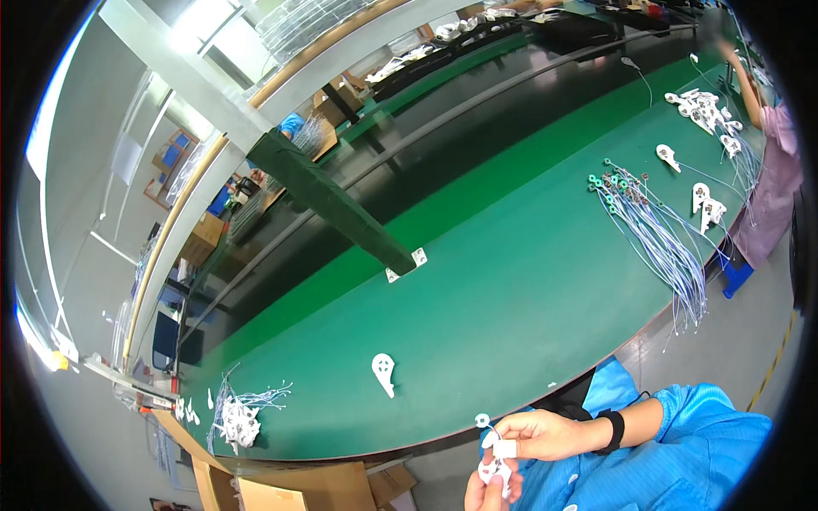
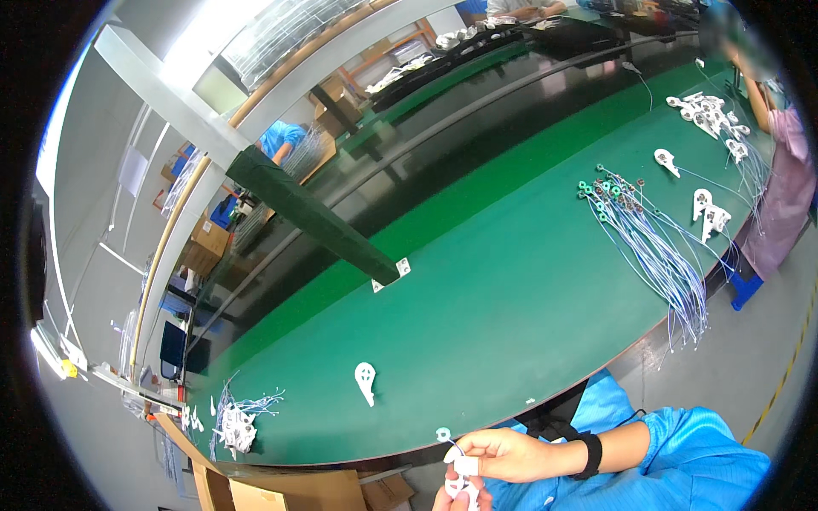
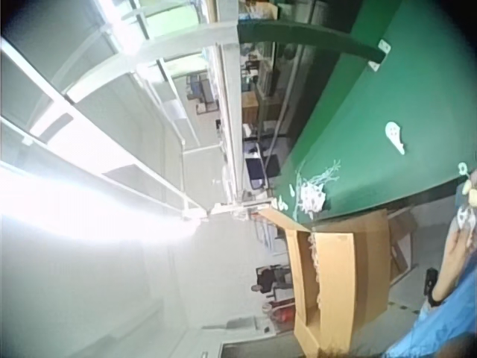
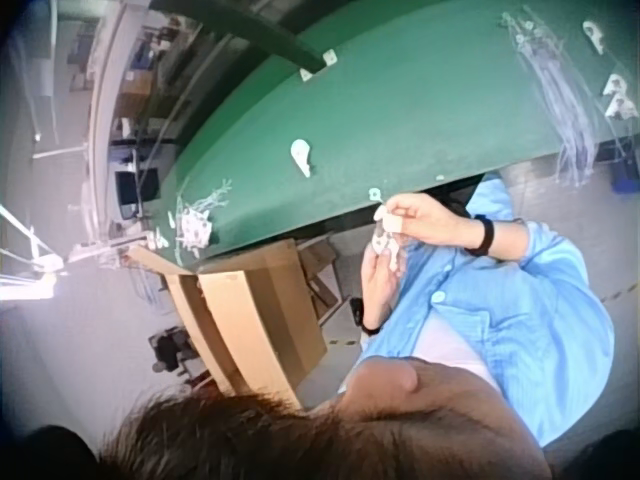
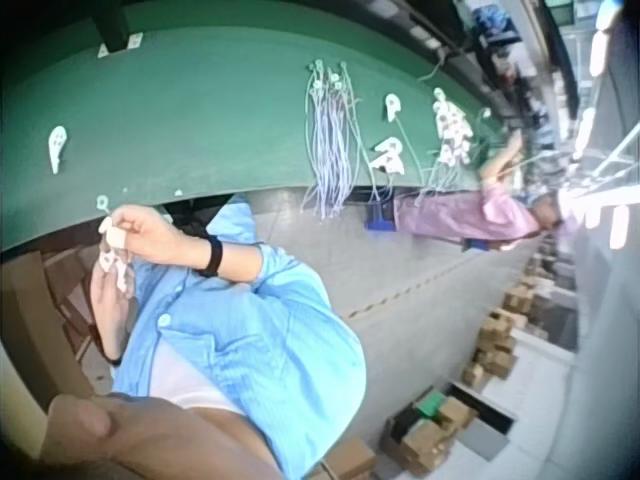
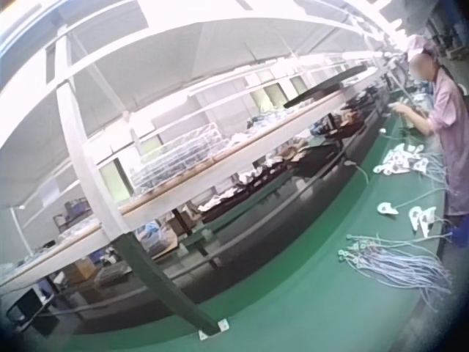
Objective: Assembling small white plastic components by threading them onto a wire or cord and placing them in a box.
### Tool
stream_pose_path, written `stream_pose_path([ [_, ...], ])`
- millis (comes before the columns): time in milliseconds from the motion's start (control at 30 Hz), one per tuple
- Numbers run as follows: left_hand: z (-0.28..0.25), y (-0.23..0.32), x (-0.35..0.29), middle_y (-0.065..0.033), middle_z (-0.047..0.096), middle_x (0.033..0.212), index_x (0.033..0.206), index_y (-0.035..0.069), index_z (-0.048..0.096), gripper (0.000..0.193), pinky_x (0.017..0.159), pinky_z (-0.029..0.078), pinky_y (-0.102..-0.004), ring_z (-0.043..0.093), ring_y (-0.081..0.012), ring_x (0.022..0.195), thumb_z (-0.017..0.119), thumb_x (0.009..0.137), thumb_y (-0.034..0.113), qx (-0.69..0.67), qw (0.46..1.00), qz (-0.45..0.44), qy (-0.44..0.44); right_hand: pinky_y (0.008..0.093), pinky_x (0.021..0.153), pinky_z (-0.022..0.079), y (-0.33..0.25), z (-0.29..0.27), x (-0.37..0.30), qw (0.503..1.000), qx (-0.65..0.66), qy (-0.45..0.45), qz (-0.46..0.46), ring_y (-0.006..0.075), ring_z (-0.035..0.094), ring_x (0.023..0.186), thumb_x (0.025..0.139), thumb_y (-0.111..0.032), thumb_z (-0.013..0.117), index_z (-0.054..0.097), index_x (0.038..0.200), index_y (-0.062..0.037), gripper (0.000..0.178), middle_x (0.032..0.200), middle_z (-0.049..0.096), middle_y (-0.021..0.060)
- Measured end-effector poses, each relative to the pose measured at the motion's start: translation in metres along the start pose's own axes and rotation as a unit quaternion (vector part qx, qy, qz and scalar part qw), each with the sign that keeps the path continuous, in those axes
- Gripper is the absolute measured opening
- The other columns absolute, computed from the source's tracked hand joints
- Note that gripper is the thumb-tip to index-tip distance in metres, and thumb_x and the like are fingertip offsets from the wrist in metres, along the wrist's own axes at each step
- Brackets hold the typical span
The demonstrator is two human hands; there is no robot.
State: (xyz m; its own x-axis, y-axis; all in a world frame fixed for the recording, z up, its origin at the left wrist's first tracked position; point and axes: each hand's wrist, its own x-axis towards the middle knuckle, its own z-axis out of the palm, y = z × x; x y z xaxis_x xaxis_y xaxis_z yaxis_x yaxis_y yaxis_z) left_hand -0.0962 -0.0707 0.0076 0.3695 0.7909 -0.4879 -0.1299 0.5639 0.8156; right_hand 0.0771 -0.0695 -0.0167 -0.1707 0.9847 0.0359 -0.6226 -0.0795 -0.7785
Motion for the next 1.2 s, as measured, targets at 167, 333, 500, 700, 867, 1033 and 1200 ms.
stream_pose_path([
  [167,0.022,-0.005,0.038,0.0005,0.05,0.073,0.106,0.003,0.052,0.019,0.049,0.034,-0.0167,0.044,-0.0057,0.058,0.044,0.098,0.018,0.008,0.999,-0.011,-0.046,0.0242,0.068,0.047,-0.023,-0.028,-0.011,0.997,0.023,0.076,-0.004,0.012,0.06,0.085,0.096,-0.012,0.05,0.049,0.124,-0.0037,0.029,0.106,0.062,0.0114],
  [333,0.024,-0.008,0.051,0.0024,0.048,0.067,0.102,0.004,0.051,0.018,0.045,0.031,-0.0168,0.041,-0.005,0.053,0.044,0.099,0.02,0.037,0.992,-0.048,-0.109,0.0252,0.068,0.049,-0.038,-0.042,-0.026,0.982,0.078,0.154,-0.078,0.0152,0.062,0.082,0.096,-0.01,0.048,0.043,0.131,-0.0043,0.036,0.11,0.06,0.0191],
  [500,0.038,-0.005,0.07,-0.0077,0.057,0.095,0.111,0.001,0.049,0.022,0.067,0.048,-0.0227,0.056,-0.0125,0.081,0.042,0.099,0.018,-0.012,0.998,-0.033,-0.054,0.0278,0.074,0.051,-0.038,-0.05,-0.042,0.967,-0.06,0.185,-0.163,0.0165,0.062,0.086,0.092,-0.005,0.054,0.049,0.126,-0.0014,0.034,0.11,0.061,0.0178],
  [700,0.064,0.004,0.076,-0.0134,0.055,0.106,0.121,-0.001,0.044,0.029,0.072,0.046,-0.0291,0.054,-0.0186,0.087,0.04,0.098,0.017,-0.035,0.995,0.037,-0.08,0.0308,0.069,0.052,-0.037,-0.027,-0.029,0.804,-0.495,0.199,-0.263,0.0237,0.063,0.078,0.081,-0.003,0.066,0.059,0.106,0.0022,0.026,0.098,0.063,0.0139],
  [867,0.075,0.005,0.067,-0.0104,0.052,0.117,0.133,-0.004,0.037,0.04,0.084,0.045,-0.0269,0.053,-0.0152,0.101,0.034,0.101,0.019,0.119,0.975,0.132,-0.132,0.0342,0.069,0.051,-0.036,-0.022,-0.017,0.729,-0.566,0.256,-0.288,0.029,0.061,0.078,0.078,-0.002,0.065,0.057,0.102,0.0038,0.026,0.094,0.061,0.0152],
  [1033,0.074,0.013,0.067,-0.0024,0.055,0.095,0.136,-0.003,0.035,0.043,0.067,0.042,-0.0185,0.05,-0.0058,0.08,0.034,0.102,0.022,0.171,0.962,0.159,-0.144,0.0346,0.065,0.051,-0.047,-0.024,-0.014,0.698,-0.601,0.234,-0.312,0.0276,0.061,0.075,0.079,-0.004,0.065,0.058,0.099,0.0049,0.023,0.091,0.062,0.0139],
  [1200,0.086,0.018,0.063,0.0013,0.05,0.07,0.124,-0.002,0.045,0.036,0.05,0.036,-0.0181,0.044,-0.0051,0.056,0.033,0.102,0.023,0.127,0.972,0.151,-0.125,0.0346,0.064,0.051,-0.045,-0.031,-0.012,0.669,-0.62,0.208,-0.353,0.0287,0.061,0.075,0.075,-0.003,0.066,0.058,0.098,0.0048,0.025,0.092,0.061,0.0146],
])
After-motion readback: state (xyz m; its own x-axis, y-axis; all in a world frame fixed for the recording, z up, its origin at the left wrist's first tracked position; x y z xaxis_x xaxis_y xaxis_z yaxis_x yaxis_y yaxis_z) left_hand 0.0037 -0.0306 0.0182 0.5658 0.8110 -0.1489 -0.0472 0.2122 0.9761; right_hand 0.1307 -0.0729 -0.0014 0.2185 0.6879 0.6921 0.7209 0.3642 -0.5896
